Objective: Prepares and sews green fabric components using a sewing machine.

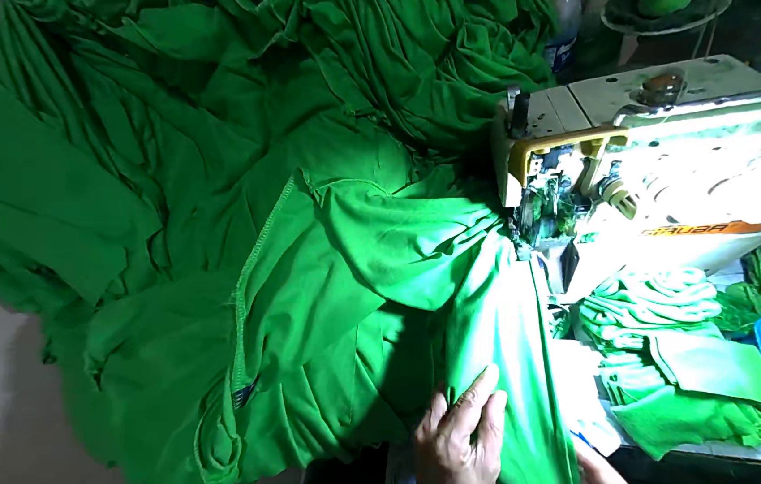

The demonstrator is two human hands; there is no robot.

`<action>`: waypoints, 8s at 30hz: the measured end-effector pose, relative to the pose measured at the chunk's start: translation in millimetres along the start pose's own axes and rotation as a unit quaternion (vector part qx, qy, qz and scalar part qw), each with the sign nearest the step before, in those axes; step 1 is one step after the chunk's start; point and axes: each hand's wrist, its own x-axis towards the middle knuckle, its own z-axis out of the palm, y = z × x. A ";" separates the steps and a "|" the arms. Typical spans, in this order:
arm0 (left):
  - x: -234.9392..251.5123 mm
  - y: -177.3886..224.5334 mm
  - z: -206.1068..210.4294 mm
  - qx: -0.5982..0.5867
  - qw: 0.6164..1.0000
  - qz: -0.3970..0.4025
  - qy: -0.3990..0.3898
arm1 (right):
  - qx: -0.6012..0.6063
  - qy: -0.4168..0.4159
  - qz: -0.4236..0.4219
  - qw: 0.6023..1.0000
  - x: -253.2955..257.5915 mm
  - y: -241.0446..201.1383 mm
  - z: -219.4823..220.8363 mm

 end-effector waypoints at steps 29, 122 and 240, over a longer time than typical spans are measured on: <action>197.2 -59.3 58.6 -0.044 0.985 -0.063 -0.152 | -0.122 0.101 -0.085 0.984 127.0 4.7 -4.8; -13.5 68.8 73.8 -0.309 0.925 -0.008 -0.218 | -0.199 0.303 0.009 0.932 -20.9 -19.5 -83.9; 161.3 -31.0 11.5 0.062 0.925 0.299 -0.224 | -0.394 0.017 0.052 0.917 177.9 -48.9 -27.8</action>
